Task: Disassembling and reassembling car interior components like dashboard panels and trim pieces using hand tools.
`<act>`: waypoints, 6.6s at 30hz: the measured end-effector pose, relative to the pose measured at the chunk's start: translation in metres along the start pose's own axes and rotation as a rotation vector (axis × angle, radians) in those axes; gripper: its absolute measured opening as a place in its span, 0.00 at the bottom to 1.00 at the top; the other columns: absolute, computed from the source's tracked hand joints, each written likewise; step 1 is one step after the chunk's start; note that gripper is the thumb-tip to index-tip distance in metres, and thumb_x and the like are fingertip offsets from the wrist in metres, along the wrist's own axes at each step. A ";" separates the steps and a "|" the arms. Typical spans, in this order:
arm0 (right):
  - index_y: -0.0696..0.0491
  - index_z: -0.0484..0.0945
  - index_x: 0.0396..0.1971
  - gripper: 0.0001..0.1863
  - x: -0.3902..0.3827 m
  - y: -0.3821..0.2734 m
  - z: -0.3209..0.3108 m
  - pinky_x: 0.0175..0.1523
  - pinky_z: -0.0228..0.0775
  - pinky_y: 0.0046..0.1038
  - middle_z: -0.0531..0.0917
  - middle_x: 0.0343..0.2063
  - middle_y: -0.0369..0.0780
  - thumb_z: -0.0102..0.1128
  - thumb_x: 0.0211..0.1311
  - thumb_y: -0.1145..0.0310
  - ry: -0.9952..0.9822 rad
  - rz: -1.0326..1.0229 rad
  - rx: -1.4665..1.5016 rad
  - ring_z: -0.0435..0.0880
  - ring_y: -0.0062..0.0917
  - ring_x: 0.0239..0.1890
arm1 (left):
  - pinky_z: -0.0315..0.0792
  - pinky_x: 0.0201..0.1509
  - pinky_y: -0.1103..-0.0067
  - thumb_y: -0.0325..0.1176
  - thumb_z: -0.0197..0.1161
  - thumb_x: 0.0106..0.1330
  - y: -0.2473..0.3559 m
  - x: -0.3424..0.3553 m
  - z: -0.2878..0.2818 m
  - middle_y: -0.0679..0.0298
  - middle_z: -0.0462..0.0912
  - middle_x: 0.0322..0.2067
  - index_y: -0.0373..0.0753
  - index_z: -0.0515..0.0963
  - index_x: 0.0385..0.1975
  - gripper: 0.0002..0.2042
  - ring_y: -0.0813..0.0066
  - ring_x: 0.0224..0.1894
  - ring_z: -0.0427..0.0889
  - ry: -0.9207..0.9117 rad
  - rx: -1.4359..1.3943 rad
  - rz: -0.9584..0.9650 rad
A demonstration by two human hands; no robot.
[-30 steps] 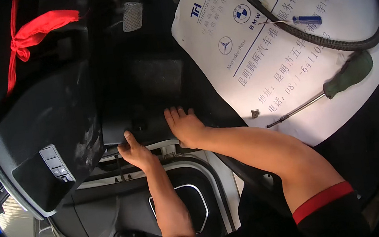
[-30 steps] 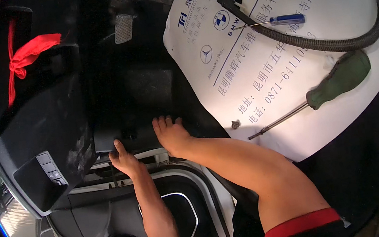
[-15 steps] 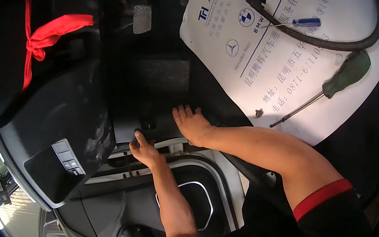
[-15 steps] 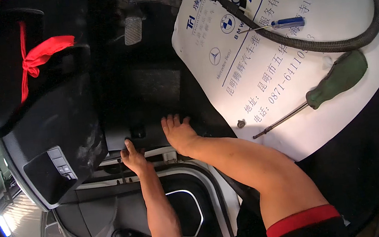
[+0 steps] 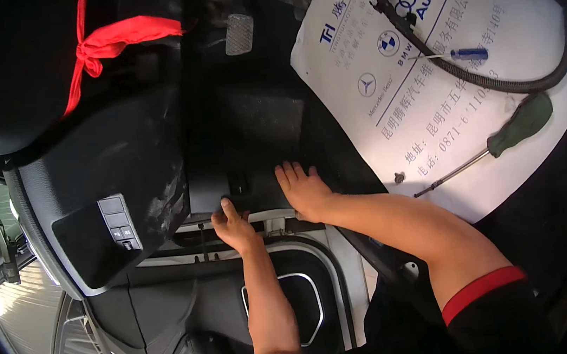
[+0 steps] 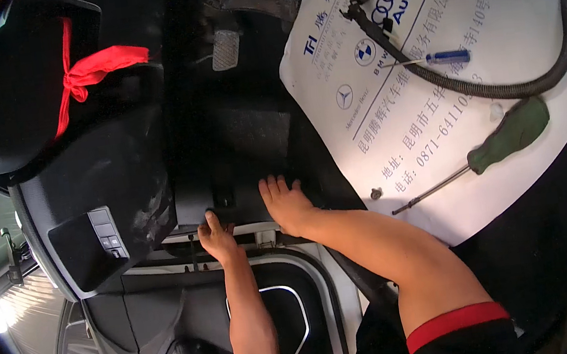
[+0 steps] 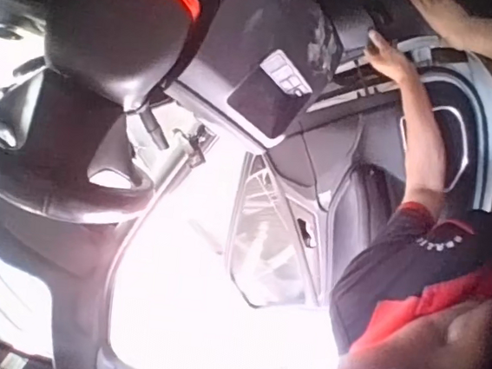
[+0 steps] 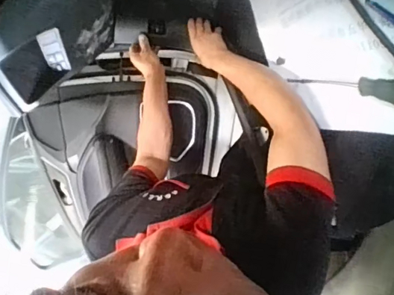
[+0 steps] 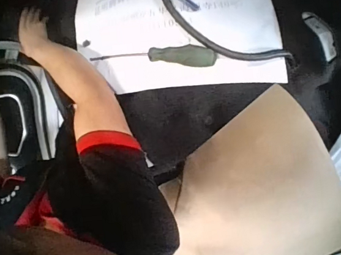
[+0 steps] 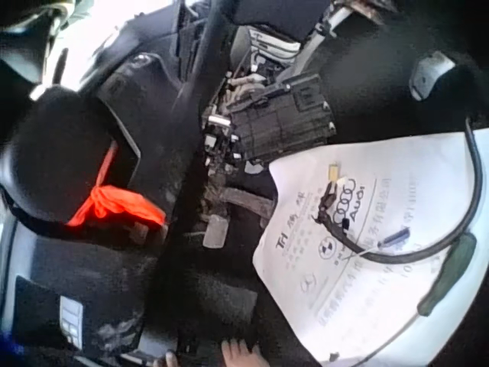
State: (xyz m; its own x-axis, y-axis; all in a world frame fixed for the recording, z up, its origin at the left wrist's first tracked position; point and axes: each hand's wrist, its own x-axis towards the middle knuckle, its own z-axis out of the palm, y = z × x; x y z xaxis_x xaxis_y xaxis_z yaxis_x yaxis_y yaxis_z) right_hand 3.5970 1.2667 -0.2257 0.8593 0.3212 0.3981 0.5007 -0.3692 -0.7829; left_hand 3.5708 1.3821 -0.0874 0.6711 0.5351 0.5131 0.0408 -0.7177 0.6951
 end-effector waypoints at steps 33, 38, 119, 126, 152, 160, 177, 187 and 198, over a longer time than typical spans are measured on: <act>0.62 0.43 0.73 0.66 0.027 0.013 0.008 0.68 0.61 0.58 0.55 0.73 0.55 0.82 0.38 0.64 -0.121 0.022 0.208 0.59 0.49 0.73 | 0.74 0.25 0.76 0.44 0.66 0.69 0.033 0.014 -0.005 0.60 0.82 0.18 0.30 0.77 0.28 0.19 0.74 0.20 0.80 -0.088 0.545 0.186; 0.60 0.38 0.75 0.68 0.032 0.001 0.009 0.72 0.56 0.57 0.48 0.75 0.53 0.81 0.39 0.66 -0.203 0.039 0.250 0.52 0.47 0.76 | 0.73 0.28 0.71 0.45 0.66 0.68 0.019 0.026 -0.020 0.59 0.81 0.15 0.31 0.76 0.22 0.22 0.68 0.19 0.81 -0.011 0.765 0.279; 0.62 0.74 0.59 0.29 0.086 -0.005 0.060 0.66 0.64 0.43 0.79 0.56 0.56 0.28 0.76 0.59 0.258 0.037 0.201 0.75 0.52 0.59 | 0.61 0.70 0.62 0.24 0.61 0.64 -0.076 -0.215 0.023 0.47 0.71 0.58 0.32 0.68 0.58 0.22 0.47 0.63 0.68 -0.034 -0.135 -0.081; 0.60 0.67 0.68 0.32 0.099 0.015 0.032 0.76 0.48 0.32 0.67 0.70 0.49 0.32 0.80 0.51 0.005 0.093 0.442 0.61 0.39 0.74 | 0.63 0.67 0.64 0.28 0.66 0.62 -0.089 -0.181 0.044 0.44 0.70 0.56 0.29 0.65 0.61 0.27 0.47 0.61 0.69 0.029 -0.194 -0.230; 0.56 0.57 0.73 0.33 0.149 -0.020 0.034 0.78 0.43 0.30 0.59 0.74 0.47 0.30 0.79 0.49 -0.098 -0.024 0.678 0.54 0.36 0.77 | 0.63 0.65 0.65 0.38 0.72 0.61 -0.103 -0.107 0.073 0.45 0.72 0.55 0.28 0.63 0.64 0.35 0.50 0.58 0.71 0.179 0.007 -0.206; 0.55 0.53 0.75 0.35 0.148 0.019 0.052 0.80 0.36 0.29 0.52 0.77 0.45 0.33 0.79 0.47 -0.162 -0.079 0.802 0.45 0.32 0.79 | 0.60 0.69 0.65 0.37 0.69 0.66 -0.104 -0.116 0.083 0.43 0.68 0.59 0.24 0.61 0.64 0.34 0.52 0.62 0.68 0.144 -0.058 -0.200; 0.59 0.58 0.72 0.35 0.155 0.020 0.070 0.80 0.37 0.40 0.56 0.75 0.50 0.32 0.77 0.49 -0.074 -0.201 0.708 0.49 0.40 0.78 | 0.66 0.64 0.71 0.46 0.55 0.77 -0.101 -0.115 0.089 0.50 0.72 0.57 0.26 0.59 0.66 0.30 0.63 0.57 0.72 0.080 -0.293 -0.281; 0.62 0.62 0.69 0.33 0.181 -0.012 0.041 0.78 0.48 0.37 0.62 0.71 0.54 0.35 0.78 0.50 -0.007 -0.260 0.791 0.59 0.45 0.74 | 0.66 0.62 0.72 0.40 0.55 0.76 -0.111 -0.116 0.085 0.51 0.72 0.57 0.26 0.60 0.64 0.26 0.65 0.56 0.72 0.119 -0.291 -0.295; 0.58 0.62 0.69 0.28 0.231 -0.058 0.002 0.76 0.52 0.41 0.61 0.71 0.54 0.29 0.79 0.59 -0.102 -0.344 0.893 0.58 0.49 0.74 | 0.65 0.62 0.72 0.39 0.53 0.78 -0.123 -0.111 0.083 0.53 0.73 0.54 0.28 0.62 0.60 0.22 0.66 0.55 0.71 0.097 -0.185 -0.240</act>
State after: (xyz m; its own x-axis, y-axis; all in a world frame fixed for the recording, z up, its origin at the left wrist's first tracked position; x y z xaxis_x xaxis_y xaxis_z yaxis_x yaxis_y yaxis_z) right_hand 3.7667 1.3639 -0.0894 0.6461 0.3776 0.6633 0.4232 0.5460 -0.7230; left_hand 3.5521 1.3742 -0.2721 0.5847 0.7259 0.3623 0.0483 -0.4769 0.8776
